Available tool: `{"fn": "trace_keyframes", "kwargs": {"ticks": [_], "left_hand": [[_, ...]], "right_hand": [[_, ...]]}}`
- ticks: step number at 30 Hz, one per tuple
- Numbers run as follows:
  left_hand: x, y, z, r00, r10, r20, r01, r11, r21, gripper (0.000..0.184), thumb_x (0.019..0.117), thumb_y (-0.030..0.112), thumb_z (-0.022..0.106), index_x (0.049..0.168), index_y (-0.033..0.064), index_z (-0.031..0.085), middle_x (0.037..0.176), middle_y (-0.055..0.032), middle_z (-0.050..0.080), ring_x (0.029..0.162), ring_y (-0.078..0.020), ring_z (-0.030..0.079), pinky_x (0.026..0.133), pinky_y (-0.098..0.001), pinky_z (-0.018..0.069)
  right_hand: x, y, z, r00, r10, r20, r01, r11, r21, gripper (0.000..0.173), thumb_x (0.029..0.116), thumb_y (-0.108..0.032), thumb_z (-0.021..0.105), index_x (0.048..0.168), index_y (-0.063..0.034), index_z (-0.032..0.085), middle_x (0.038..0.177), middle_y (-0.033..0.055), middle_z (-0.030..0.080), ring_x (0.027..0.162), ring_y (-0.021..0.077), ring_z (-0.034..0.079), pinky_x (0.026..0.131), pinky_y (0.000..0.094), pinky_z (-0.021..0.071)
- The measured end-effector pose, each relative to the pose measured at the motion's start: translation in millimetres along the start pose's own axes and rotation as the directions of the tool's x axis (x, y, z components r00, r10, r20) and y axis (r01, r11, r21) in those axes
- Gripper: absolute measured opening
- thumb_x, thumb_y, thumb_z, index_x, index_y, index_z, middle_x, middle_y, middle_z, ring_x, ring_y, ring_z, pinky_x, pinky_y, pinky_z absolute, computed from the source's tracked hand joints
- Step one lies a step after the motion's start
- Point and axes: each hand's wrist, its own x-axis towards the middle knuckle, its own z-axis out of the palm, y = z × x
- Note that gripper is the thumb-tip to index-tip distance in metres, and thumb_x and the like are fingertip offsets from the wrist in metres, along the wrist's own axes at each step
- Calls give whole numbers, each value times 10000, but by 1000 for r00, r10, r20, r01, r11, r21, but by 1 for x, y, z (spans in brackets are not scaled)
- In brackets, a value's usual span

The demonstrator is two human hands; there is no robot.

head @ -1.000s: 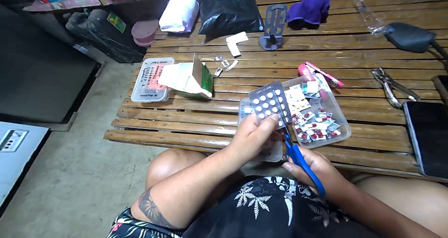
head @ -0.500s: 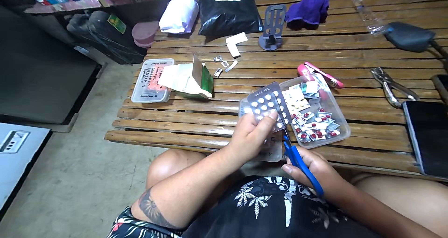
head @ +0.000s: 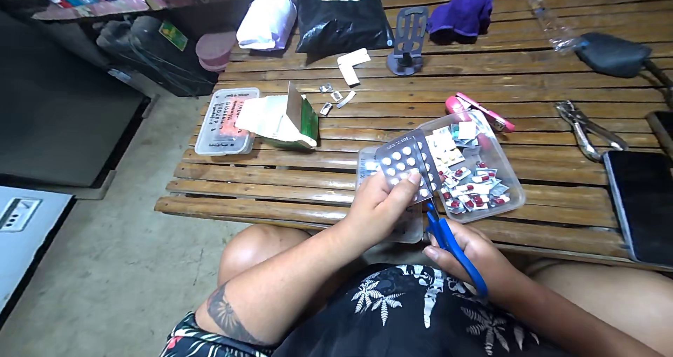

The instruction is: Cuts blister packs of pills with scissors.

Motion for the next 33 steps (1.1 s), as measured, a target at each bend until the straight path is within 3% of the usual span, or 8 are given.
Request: {"fn": "trace_keyframes", "kwargs": {"ticks": [26,31,33], "left_hand": [[0,-2,0,1000,-7,-15,7,1000,-18,313,1051,163,394,1037,14,669,952,-59,752,833,-90,711,761,-289,595],[0,-1,-1,999,-29,-17,28,998,-51,292,1050,169,408,1073,21,658,948,-51,747,833,-89,710,759,-286,596],[0,0,-1,999,-38,-28,37,998,-58,281,1048,189,409,1060,52,655,896,-8,725,805,-59,689,737,-262,582]], "right_hand": [[1,0,0,999,-1,-39,-1,998,-56,287,935,-448,668,934,-164,628,685,-146,529,582,-85,477,525,101,399],[1,0,0,999,14,-46,-17,998,-60,279,936,-438,671,938,-163,631,689,-149,535,583,-89,485,530,103,411],[1,-2,0,998,37,-48,-40,997,-63,283,931,-441,674,953,-161,637,696,-151,549,587,-89,499,535,104,426]]}}
